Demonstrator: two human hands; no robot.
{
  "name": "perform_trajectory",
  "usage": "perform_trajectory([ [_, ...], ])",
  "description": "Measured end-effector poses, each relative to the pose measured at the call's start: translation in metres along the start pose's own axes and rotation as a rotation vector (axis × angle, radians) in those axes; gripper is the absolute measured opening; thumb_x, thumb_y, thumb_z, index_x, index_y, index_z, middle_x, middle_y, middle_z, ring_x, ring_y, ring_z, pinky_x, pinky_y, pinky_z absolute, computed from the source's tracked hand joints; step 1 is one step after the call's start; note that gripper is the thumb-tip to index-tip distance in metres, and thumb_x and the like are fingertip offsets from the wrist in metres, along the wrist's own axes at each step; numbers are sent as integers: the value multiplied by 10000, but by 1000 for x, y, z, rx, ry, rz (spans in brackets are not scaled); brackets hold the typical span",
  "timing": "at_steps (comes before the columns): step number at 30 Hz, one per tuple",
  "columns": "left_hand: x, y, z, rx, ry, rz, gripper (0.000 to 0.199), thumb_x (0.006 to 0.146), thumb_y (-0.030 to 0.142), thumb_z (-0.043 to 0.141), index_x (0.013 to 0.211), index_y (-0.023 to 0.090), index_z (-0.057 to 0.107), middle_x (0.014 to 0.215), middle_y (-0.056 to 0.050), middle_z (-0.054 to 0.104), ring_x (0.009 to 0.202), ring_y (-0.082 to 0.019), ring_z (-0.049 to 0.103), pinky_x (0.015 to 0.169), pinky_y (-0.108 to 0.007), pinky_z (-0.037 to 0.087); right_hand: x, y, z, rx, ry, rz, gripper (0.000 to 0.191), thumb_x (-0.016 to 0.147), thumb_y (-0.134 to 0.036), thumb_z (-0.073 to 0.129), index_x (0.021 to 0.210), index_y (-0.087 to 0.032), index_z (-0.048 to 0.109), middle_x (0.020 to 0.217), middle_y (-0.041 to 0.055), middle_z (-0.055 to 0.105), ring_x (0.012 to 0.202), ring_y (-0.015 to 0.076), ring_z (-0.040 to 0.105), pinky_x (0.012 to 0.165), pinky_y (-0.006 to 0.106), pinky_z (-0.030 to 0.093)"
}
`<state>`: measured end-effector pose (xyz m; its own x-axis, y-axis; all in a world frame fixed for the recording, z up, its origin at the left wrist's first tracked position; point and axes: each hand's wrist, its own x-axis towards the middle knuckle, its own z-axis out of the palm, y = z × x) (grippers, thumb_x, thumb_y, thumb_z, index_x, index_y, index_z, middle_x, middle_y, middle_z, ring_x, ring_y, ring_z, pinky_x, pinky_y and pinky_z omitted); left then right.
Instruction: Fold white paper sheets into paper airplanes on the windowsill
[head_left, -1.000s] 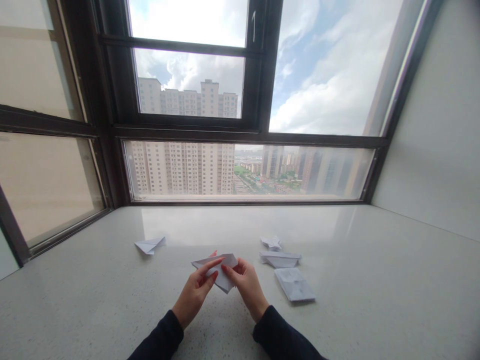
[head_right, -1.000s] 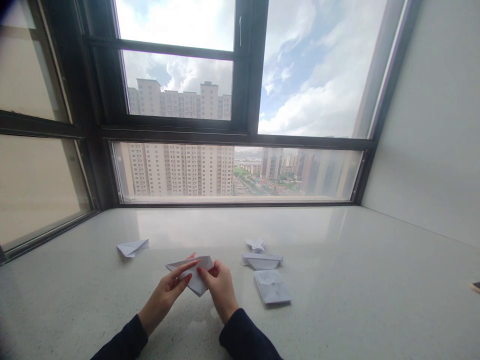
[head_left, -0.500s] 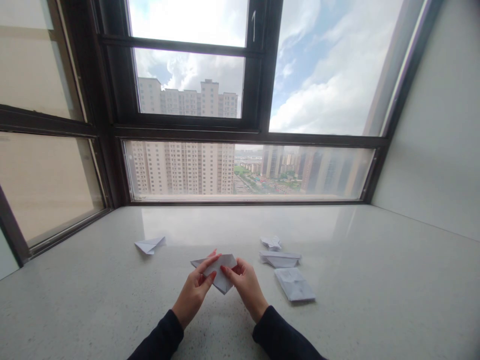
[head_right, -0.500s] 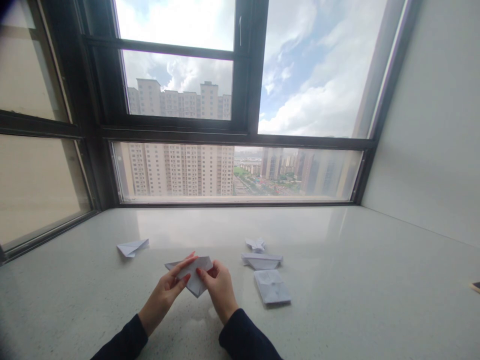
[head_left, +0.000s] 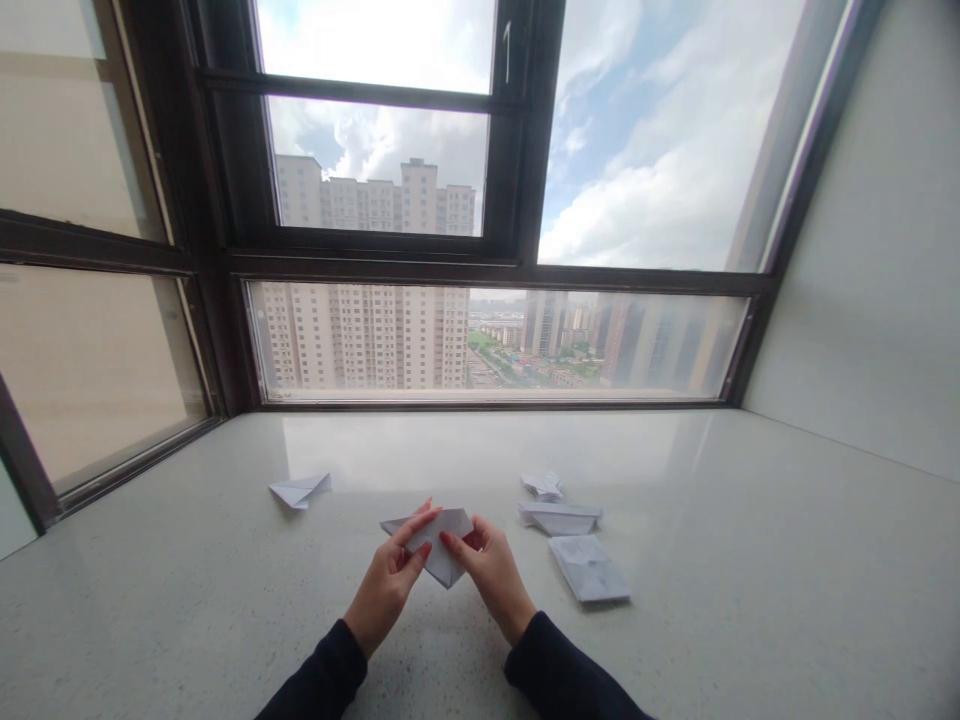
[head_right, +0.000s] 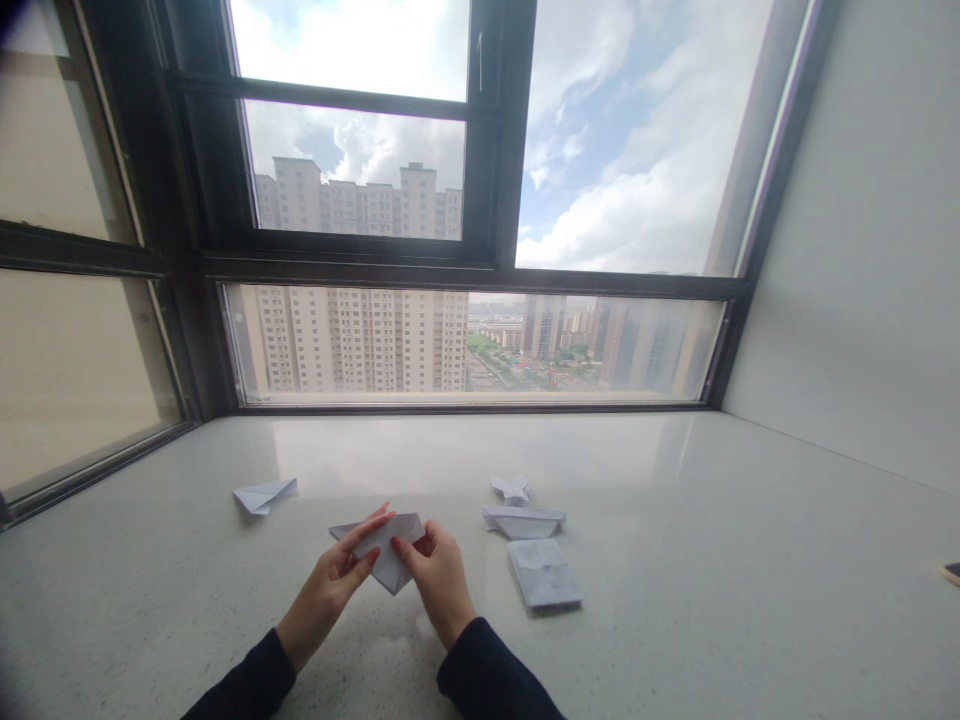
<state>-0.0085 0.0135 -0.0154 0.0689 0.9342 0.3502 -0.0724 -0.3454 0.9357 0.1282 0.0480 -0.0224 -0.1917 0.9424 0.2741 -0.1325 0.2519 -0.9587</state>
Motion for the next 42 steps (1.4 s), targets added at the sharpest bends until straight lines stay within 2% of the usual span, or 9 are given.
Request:
perform_trajectory([
  [16, 0, -5, -2, 24, -11, 15, 354, 725, 278, 537, 1075, 220, 546, 1304, -43, 396, 1210, -218, 310, 995, -342, 279, 0, 0, 0, -52, 8, -9, 345, 595, -477, 629, 677, -155, 536, 597, 7, 573, 548, 151, 511, 481, 239, 381],
  [24, 0, 1, 0, 23, 4, -1, 369, 710, 283, 549, 1072, 211, 549, 1298, -45, 404, 1210, -220, 310, 995, -340, 276, -1, -1, -1, -89, 19, -6, 344, 602, -475, 622, 682, -151, 540, 588, 6, 571, 543, 147, 507, 484, 239, 382],
  [38, 0, 2, 0, 24, 27, 4, 383, 708, 297, 546, 1082, 217, 542, 1301, -44, 400, 1194, -229, 337, 983, -347, 297, 2, 3, -4, -201, 95, -33, 322, 612, -461, 606, 583, -169, 474, 505, -37, 486, 482, 113, 437, 446, 222, 332],
  [42, 0, 3, 1, 44, 29, 2, 390, 711, 306, 540, 1088, 206, 535, 1301, -46, 400, 1197, -222, 332, 979, -334, 303, 2, 3, -5, -237, 167, -47, 328, 593, -471, 618, 611, -173, 483, 518, -37, 484, 491, 118, 438, 461, 229, 340],
])
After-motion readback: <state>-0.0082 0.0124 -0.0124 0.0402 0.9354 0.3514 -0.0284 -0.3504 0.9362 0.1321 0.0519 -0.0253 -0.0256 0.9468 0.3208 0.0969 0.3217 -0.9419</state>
